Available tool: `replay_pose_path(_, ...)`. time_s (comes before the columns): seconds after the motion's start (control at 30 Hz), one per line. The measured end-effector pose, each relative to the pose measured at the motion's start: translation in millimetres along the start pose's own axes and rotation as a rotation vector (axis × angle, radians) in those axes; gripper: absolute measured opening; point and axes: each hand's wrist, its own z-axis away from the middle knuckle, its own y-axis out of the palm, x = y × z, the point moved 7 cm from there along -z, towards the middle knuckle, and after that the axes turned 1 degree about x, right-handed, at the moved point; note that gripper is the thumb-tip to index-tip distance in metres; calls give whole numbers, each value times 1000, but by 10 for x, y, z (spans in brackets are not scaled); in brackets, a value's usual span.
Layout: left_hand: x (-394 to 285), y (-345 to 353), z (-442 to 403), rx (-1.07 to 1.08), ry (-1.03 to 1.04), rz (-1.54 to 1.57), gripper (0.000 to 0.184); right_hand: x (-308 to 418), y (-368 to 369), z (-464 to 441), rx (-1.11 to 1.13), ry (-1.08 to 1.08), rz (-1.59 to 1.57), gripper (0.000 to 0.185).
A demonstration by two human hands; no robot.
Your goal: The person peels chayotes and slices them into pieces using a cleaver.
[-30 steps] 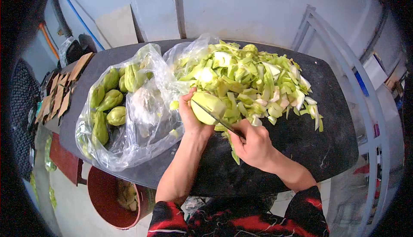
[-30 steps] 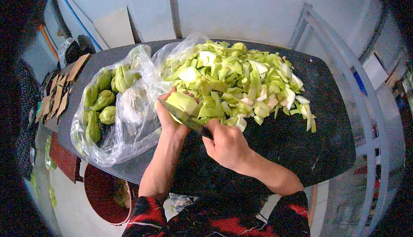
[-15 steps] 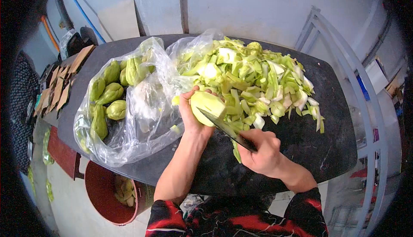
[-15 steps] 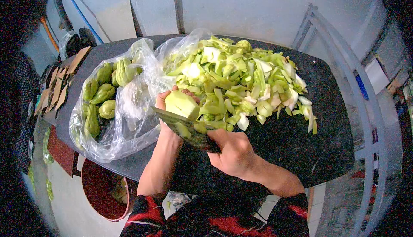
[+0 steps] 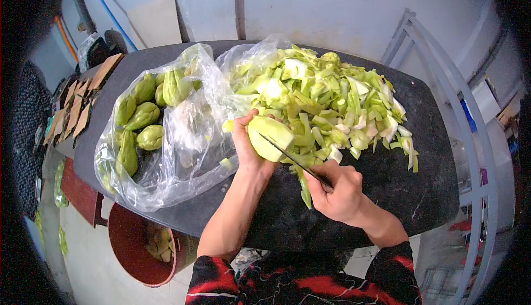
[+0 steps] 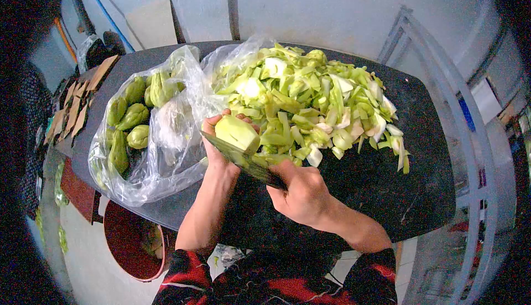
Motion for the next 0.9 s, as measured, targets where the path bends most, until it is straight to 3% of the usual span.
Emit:
replay_pose_path(0.17, 18, -18, 16, -55, 23, -8, 27, -158, 141, 33, 144, 81, -4, 16)
replay_pose_path(0.77, -18, 76, 108, -2, 60, -64, 22, -246, 247, 134, 105, -26, 12, 26)
replay_pose_path(0.87, 76, 64, 92, 28, -45, 32, 22, -236, 257, 117, 112, -29, -19, 26)
replay_pose_path(0.9, 23, 71, 95, 16, 35, -51, 23, -229, 256, 109, 113, -31, -18, 26)
